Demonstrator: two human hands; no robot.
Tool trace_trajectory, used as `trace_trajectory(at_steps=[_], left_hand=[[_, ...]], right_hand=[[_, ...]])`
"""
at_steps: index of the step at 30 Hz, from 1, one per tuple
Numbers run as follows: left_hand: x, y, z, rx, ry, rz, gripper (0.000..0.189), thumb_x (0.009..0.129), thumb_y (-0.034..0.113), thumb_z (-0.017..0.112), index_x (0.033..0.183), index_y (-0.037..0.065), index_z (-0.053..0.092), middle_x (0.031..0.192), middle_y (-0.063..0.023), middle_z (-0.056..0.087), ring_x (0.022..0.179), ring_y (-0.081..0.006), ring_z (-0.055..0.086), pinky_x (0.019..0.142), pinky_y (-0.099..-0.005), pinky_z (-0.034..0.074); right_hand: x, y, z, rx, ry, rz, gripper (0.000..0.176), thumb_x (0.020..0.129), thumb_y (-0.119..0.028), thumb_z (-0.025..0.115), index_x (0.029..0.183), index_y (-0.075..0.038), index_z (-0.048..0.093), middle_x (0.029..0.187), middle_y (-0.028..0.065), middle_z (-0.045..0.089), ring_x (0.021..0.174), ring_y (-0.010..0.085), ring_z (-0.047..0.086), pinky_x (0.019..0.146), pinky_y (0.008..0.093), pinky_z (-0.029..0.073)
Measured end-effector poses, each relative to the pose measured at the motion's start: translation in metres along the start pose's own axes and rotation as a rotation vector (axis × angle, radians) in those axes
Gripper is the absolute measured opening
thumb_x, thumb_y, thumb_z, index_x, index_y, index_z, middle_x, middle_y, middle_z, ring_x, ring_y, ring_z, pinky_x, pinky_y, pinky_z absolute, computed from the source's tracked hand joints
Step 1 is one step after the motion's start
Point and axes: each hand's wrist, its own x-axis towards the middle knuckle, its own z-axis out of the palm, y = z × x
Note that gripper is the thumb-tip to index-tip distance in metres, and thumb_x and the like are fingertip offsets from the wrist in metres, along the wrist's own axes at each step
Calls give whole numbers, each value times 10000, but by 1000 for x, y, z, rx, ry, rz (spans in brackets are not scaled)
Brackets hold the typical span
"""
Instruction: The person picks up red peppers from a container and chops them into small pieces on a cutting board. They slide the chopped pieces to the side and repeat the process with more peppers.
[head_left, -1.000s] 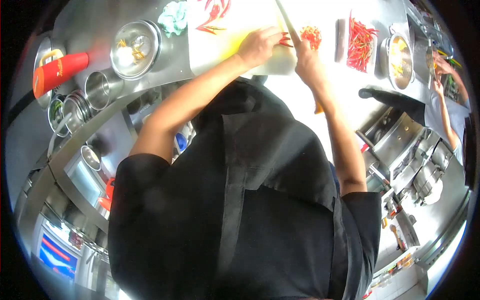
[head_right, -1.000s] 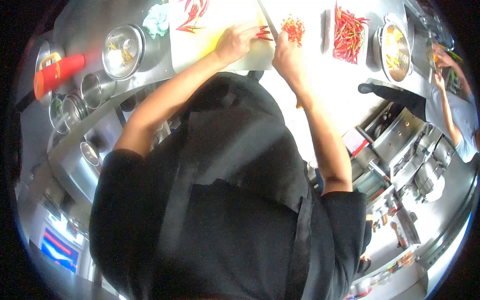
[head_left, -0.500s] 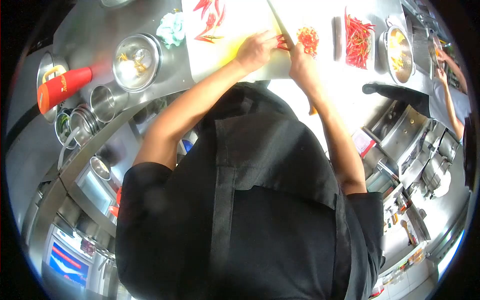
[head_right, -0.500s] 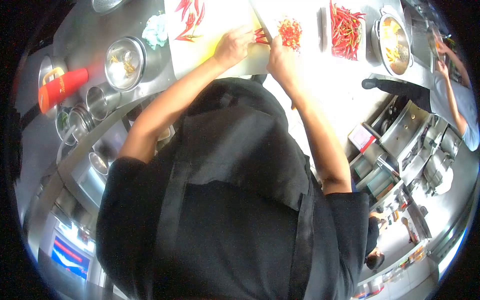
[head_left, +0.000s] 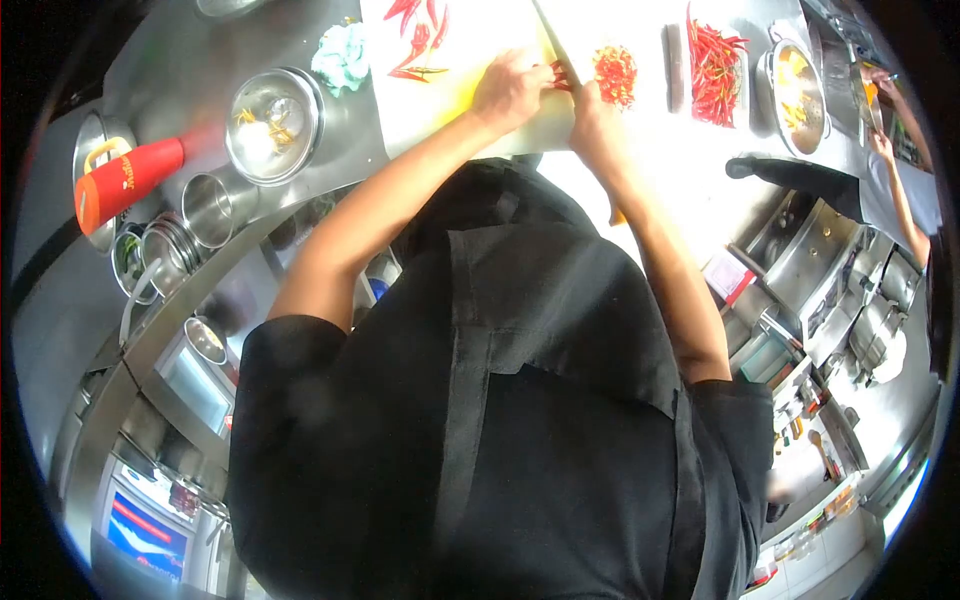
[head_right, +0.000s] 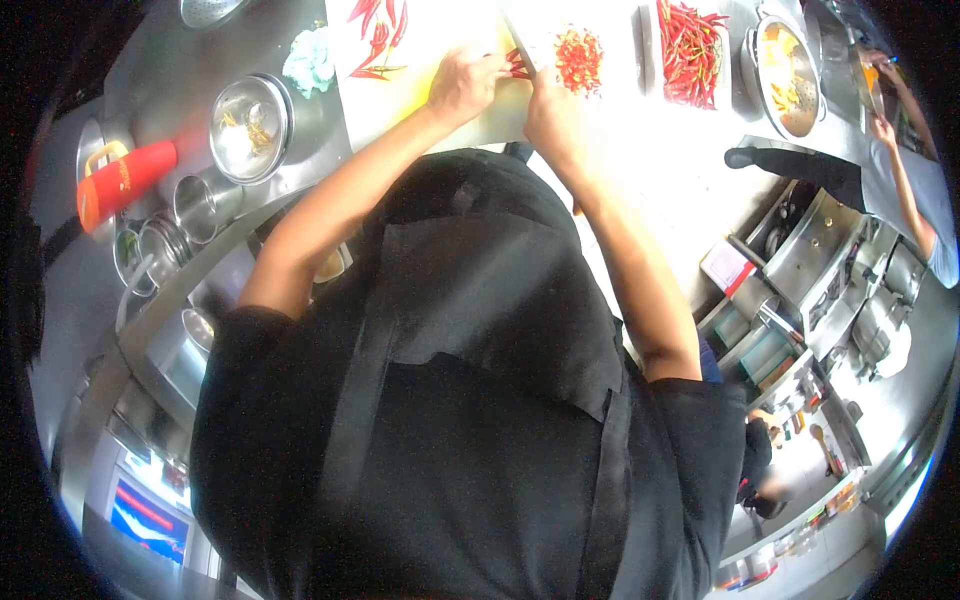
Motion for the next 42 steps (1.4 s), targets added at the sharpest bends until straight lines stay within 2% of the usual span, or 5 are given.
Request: trace_trajectory(at_steps=[16,30,32,38,42], left_hand=[[2,-5,-3,-160,-47,25,87,708,9,568,765,39,626,822,-85,605,798,-269,588,678,-364,484],[8,-5,-11,-192,-99,79,92,744,25,550,777,22,636,802,-86,637,722,-257,627,661,-338,511],[9,-8,-9,-181,-87,104,85,734,39,541,755,29,623,790,-78,619,723,-252,614,674,-340,505],[6,-4,-10,-175,-87,5,76,738,57,555,712,56,626,787,-56,615,734,-244,609,667,-342,501],[6,-12,-8,-135,-95,47,86,737,15,585,793,32,648,817,-102,649,726,-282,630,633,-348,504]], right_hand=[[5,-8,-32,-113,-54,-73,228,712,57,500,935,44,455,710,263,596,718,418,610,657,491,473],[0,-5,-39,-112,-61,-152,181,769,4,466,948,28,449,685,257,597,667,416,612,607,501,473],[-12,3,-30,-132,-98,-112,231,819,5,445,1047,29,420,777,284,590,738,428,598,645,511,456],[11,-7,-27,-83,-78,-93,132,774,4,462,905,14,478,698,250,599,676,413,609,625,507,474],[-5,-5,-23,-64,-100,-67,160,805,-12,454,957,33,439,741,280,588,719,427,602,629,520,452]])
